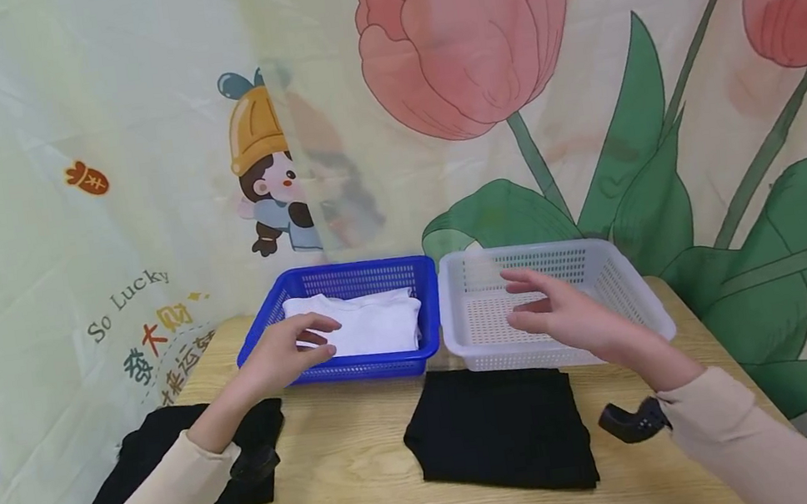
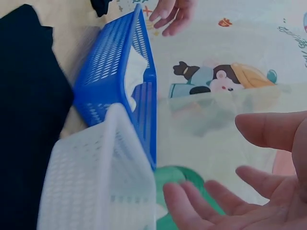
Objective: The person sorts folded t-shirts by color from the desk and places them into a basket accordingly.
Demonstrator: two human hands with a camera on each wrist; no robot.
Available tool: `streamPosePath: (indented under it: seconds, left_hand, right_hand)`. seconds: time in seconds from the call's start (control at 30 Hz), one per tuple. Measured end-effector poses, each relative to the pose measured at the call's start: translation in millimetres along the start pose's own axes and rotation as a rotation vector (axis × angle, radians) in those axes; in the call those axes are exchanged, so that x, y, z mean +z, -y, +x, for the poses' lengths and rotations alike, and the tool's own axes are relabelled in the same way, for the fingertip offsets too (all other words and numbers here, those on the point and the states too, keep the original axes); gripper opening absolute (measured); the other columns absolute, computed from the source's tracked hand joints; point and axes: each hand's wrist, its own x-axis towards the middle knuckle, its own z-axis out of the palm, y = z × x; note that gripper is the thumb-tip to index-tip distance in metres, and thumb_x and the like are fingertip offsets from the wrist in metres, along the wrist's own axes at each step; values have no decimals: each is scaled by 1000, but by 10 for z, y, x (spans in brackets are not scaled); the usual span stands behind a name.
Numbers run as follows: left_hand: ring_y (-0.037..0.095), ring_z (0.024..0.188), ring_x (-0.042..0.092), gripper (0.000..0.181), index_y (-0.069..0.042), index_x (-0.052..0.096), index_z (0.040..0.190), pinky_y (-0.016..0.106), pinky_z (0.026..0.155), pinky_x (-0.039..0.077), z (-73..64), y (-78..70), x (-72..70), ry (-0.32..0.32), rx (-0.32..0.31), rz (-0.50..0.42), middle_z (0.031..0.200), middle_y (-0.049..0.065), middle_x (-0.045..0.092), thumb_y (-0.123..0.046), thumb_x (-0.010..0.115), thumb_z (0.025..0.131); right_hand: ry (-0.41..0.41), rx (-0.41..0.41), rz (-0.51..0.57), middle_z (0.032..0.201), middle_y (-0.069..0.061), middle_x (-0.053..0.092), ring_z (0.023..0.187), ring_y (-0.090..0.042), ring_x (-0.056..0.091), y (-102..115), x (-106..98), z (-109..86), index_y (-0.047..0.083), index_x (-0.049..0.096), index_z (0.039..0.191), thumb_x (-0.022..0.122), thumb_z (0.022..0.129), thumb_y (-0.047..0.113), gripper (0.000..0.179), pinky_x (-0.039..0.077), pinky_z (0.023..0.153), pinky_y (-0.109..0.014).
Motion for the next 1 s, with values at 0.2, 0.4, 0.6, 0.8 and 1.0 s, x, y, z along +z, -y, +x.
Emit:
streamPosePath:
  seconds: [0.2, 0.4, 0.6, 0.8, 1.0]
  left_hand:
    - [19, 107, 72, 25, -18, 74, 125, 36, 88, 61, -187, -108, 227, 112, 29, -104, 125, 3, 74, -19, 76, 100]
    - [17, 109, 70, 22, -20, 74, 123, 35, 93, 59, -224, -57, 503, 200, 13, -162, 123, -2, 73, -21, 75, 102]
    - [20, 113, 69, 24, -17, 73, 126, 36, 97, 58, -240, 18, 675, 236, 5, -220, 125, 1, 73, -18, 74, 102]
    - [23, 116, 68, 34, -13, 69, 135, 40, 99, 57, -229, 85, 863, 253, -38, -288, 136, 12, 69, -18, 74, 102]
    - [39, 128, 63, 49, -6, 59, 147, 46, 101, 57, -187, 112, 1001, 295, -74, -395, 146, 23, 60, -17, 73, 102]
  right_hand:
    - [-6, 6, 55, 159, -28, 42, 136, -50, 54, -305, -25, -389, 2, 38, 160, 64, 108, 23, 61, 59, 98, -38]
    - [33, 73, 163, 153, -32, 45, 126, -25, 64, -690, -21, -628, -7, 41, 152, 59, 110, 18, 52, 59, 95, -30]
    - [91, 142, 275, 153, -34, 45, 127, -23, 64, -1002, 26, -720, -12, 33, 155, 56, 111, 16, 57, 59, 99, -41]
    - [139, 246, 321, 163, -43, 21, 140, -53, 47, -1211, 87, -778, -10, 16, 162, 54, 112, 22, 70, 55, 103, -57]
    - [125, 336, 323, 161, -45, 13, 139, -56, 45, -1351, 91, -812, -8, 4, 164, 56, 110, 23, 81, 56, 101, -59]
